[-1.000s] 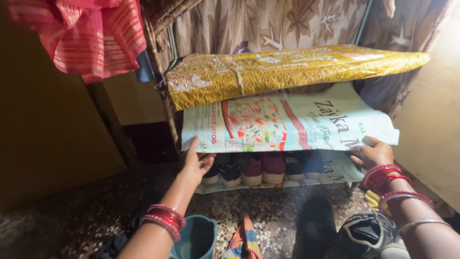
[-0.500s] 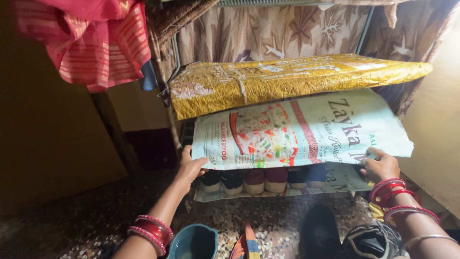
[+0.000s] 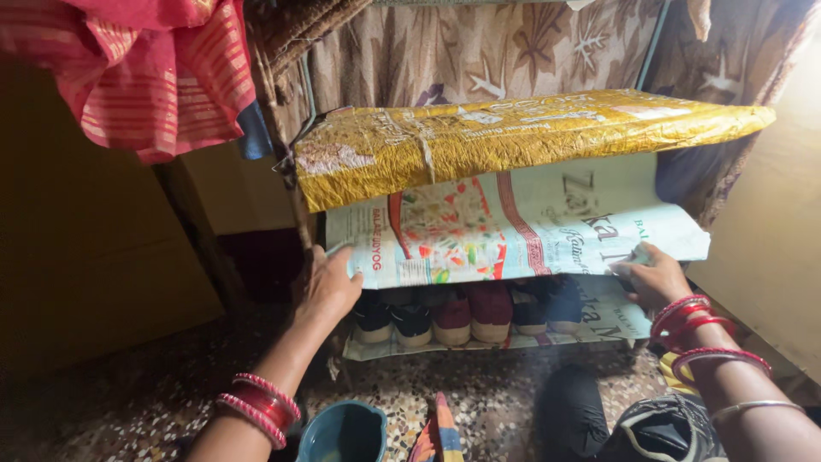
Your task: The person removes multiple pairs of shoes from a multi-tiered shoe rack and places them on the floor. They handle sneakers, sandals, and casual shoes one by one, stacking them in a pile on the ground.
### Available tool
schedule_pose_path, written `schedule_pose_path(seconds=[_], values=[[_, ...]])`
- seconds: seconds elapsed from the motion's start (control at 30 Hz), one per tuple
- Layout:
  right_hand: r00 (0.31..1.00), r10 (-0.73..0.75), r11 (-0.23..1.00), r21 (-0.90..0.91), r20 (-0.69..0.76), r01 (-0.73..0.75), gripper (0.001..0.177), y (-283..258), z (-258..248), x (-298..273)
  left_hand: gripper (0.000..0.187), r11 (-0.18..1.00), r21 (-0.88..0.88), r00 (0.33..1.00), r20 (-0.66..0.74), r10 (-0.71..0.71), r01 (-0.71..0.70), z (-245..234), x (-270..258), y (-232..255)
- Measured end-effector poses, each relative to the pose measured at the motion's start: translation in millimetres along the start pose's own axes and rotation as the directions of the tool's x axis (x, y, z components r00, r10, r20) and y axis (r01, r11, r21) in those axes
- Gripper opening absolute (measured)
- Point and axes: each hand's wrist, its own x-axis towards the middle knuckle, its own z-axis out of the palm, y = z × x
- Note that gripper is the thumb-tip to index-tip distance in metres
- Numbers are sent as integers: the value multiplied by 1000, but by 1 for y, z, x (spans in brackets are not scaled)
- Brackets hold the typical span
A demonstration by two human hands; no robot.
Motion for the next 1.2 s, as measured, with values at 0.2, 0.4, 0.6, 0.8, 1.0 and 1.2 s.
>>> schedule_pose_path(seconds=[0.2,0.4,0.6,0.8,1.0,1.2], values=[[770,-632,775,-58,-84,630,70,-18,8,20,103,933,254,967,73,245,-256,-13,-6,58],[982,-167,986,20,87,166,56,17,12,35,100,937,181,929,282,241,-298,37,0,53],[905,-407,857,-396,-128,329,93,-28,9,-18,56,946,50,944,107,312,-319,76,11,35],[921,-373,865,-316,116,390,110,-35,17,-30,37,768,165,752,-157,640,-619,81,18,38],[925,-339,774,-509,170,377,99,-14,6,-6,23,790,11,785,-106,611,-613,60,23,22],[929,-370,908,-201,32,368,88,-38,10,-14,17,802,-1,796,-115,594,-598,66,51,17]])
